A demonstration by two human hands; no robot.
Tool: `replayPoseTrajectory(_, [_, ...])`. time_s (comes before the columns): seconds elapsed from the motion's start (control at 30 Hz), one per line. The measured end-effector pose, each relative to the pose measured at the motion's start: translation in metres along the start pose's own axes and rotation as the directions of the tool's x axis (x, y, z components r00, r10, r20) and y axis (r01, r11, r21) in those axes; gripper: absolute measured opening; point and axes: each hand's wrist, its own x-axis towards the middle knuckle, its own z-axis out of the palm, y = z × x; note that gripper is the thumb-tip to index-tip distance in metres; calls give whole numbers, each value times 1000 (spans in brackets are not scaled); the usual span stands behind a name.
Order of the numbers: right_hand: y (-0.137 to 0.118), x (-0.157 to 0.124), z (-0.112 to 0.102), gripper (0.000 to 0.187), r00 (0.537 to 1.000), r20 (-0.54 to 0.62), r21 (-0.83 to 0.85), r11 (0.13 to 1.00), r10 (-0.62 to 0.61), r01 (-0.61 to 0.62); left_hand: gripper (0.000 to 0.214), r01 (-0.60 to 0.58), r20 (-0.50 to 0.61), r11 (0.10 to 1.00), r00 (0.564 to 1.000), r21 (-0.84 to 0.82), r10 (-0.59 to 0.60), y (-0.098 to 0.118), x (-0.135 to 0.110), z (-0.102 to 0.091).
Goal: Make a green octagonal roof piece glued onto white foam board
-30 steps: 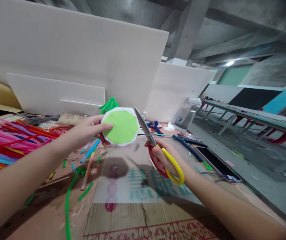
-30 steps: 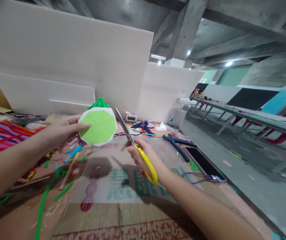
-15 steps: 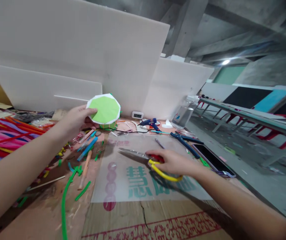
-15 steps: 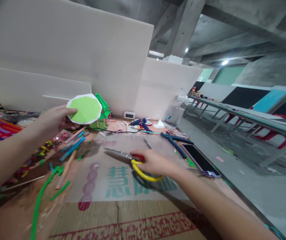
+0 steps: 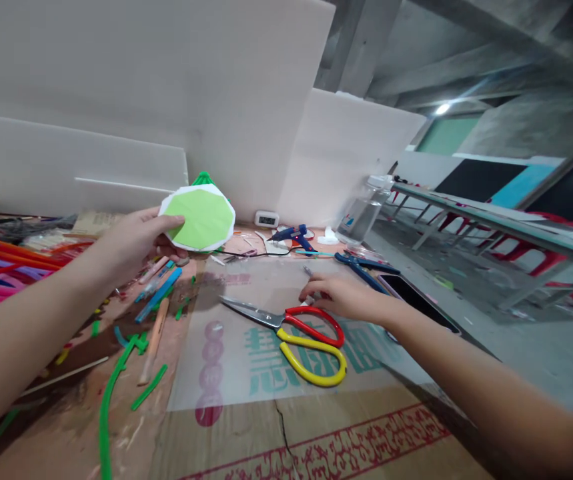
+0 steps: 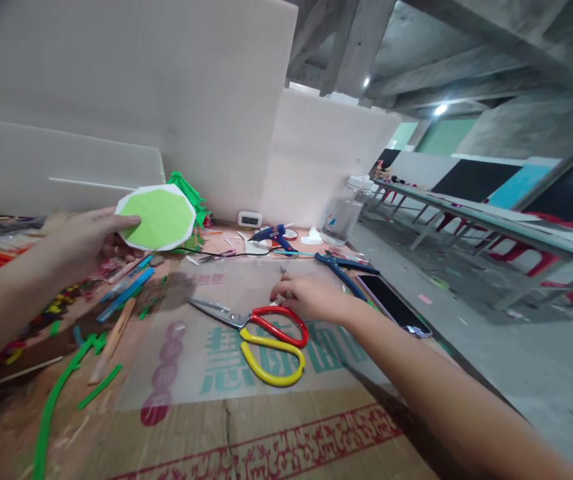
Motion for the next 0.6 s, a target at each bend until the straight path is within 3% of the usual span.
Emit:
replayPoseTrajectory(0.1, [-2,7,6,15,995,-70,-45,997,66,-69,3,-15,13,999,1000,-33,15,-1,0,-1])
replayPoseTrajectory(0.23, [-16,35,1,26,968,-193,-98,979,158,-179,7,-56,32,995,998,-80,59,-1,3,-6])
replayPoseTrajectory(0.3, [-32,63,-3,33,970,-205,-104,983,129,-153,8,-88,10,992,996,-94,89,-1,6,-8])
replayPoseTrajectory(0.43, [-70,136,-7,29,981,-183,-120,989,65,-88,8,-121,-29,987,993,-102,118,2,7,-11])
replayPoseTrajectory(0.6, [-93,203,8,33,991,-106,-149,984,78,-93,14,-140,-25,982,990,-127,138,11,3,-13])
